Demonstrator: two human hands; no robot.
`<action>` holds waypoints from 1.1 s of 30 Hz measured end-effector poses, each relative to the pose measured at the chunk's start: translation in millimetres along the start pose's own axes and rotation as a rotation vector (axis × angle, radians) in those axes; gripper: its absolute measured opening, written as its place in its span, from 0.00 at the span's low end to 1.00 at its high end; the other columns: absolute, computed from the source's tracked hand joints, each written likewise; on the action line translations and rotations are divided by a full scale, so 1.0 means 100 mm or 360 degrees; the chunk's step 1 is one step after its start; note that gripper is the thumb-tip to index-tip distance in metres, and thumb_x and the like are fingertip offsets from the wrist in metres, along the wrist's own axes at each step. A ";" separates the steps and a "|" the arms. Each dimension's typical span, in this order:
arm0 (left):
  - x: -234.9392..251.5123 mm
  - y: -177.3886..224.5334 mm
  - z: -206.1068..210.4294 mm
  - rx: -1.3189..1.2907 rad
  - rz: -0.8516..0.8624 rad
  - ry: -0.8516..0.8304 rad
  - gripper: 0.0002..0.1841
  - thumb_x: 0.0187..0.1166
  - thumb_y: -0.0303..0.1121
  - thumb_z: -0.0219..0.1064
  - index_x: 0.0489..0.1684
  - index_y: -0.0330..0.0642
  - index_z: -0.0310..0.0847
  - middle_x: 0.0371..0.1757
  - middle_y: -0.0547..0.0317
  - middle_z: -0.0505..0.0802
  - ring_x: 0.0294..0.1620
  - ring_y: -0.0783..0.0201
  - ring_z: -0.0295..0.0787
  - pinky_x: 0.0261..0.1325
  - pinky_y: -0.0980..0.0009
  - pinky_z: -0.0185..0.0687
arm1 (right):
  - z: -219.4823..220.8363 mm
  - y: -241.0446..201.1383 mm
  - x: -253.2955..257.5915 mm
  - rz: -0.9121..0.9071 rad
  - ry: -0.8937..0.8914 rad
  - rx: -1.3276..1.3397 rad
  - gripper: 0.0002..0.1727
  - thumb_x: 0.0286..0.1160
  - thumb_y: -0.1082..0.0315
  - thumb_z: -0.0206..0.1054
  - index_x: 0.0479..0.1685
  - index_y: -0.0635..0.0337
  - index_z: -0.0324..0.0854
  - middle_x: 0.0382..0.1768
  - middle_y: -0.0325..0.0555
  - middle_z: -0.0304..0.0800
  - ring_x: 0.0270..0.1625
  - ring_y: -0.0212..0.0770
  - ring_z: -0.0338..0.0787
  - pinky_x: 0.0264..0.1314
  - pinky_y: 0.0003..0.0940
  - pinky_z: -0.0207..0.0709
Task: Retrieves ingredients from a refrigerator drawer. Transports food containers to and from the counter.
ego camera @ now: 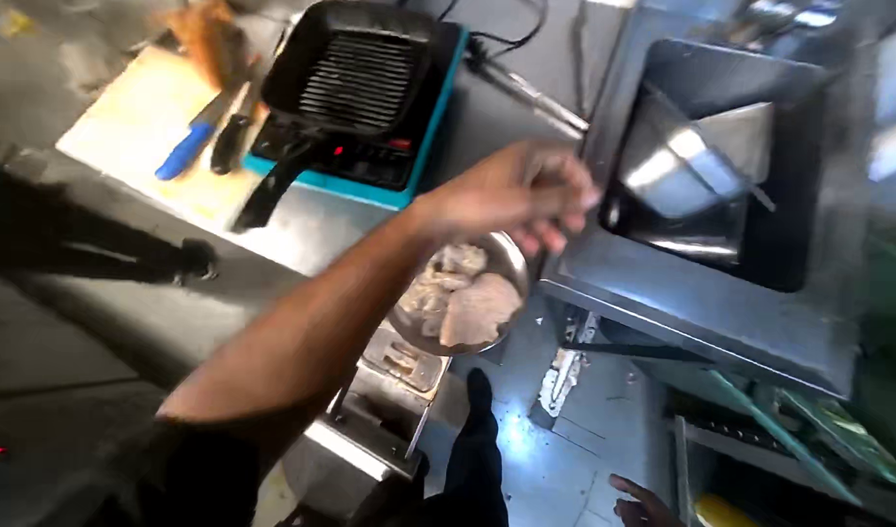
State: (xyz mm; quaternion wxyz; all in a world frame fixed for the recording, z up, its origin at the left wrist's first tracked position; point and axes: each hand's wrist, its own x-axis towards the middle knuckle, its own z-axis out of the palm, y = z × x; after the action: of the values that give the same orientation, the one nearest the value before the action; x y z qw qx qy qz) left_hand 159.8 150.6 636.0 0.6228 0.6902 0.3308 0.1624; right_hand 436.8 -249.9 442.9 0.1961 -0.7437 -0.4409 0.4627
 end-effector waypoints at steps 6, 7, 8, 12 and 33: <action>-2.83 -2.00 0.03 -0.0842 -0.0784 0.0114 0.15 0.89 0.34 0.54 0.55 0.34 0.83 0.46 0.47 0.97 0.41 0.54 0.98 0.41 0.59 0.96 | 0.69 -0.50 0.65 -0.0289 -0.0373 -0.0142 0.17 0.76 0.76 0.65 0.63 0.69 0.85 0.59 0.58 0.92 0.48 0.44 0.94 0.53 0.42 0.90; -3.15 -2.43 0.19 -0.0893 -0.1040 0.0312 0.15 0.91 0.34 0.54 0.60 0.32 0.81 0.46 0.46 0.96 0.41 0.54 0.97 0.43 0.58 0.95 | 0.85 -0.58 0.75 -0.0308 -0.0461 -0.0208 0.17 0.76 0.77 0.65 0.63 0.68 0.86 0.58 0.57 0.92 0.47 0.44 0.94 0.53 0.42 0.89; -3.40 -2.85 0.39 -0.0950 -0.1275 0.0505 0.16 0.93 0.36 0.55 0.66 0.32 0.78 0.46 0.46 0.96 0.41 0.54 0.97 0.45 0.58 0.94 | 1.03 -0.63 0.86 -0.0323 -0.0552 -0.0278 0.17 0.76 0.77 0.65 0.63 0.67 0.86 0.58 0.56 0.92 0.47 0.44 0.95 0.53 0.43 0.90; -3.78 -4.26 1.02 -0.1225 -0.1716 0.1115 0.19 0.91 0.39 0.60 0.71 0.35 0.75 0.49 0.47 0.93 0.41 0.56 0.94 0.45 0.60 0.92 | 2.00 -0.71 1.40 -0.0321 -0.0849 -0.0497 0.17 0.76 0.76 0.64 0.61 0.64 0.88 0.57 0.52 0.94 0.50 0.43 0.95 0.57 0.42 0.89; -2.87 -6.96 1.67 -0.1163 -0.1884 0.1685 0.23 0.86 0.42 0.63 0.71 0.36 0.74 0.52 0.34 0.91 0.58 0.37 0.90 0.62 0.36 0.80 | 4.12 0.09 2.44 0.0043 -0.0961 -0.0600 0.16 0.77 0.77 0.62 0.62 0.67 0.86 0.56 0.49 0.94 0.44 0.35 0.94 0.48 0.30 0.89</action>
State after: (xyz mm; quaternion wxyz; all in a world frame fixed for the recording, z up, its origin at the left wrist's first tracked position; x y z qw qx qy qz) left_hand -119.9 -159.8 -11.6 0.5516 -0.0039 0.8079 0.2073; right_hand 130.9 -98.7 107.3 -0.0898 -0.6023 -0.5467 0.5747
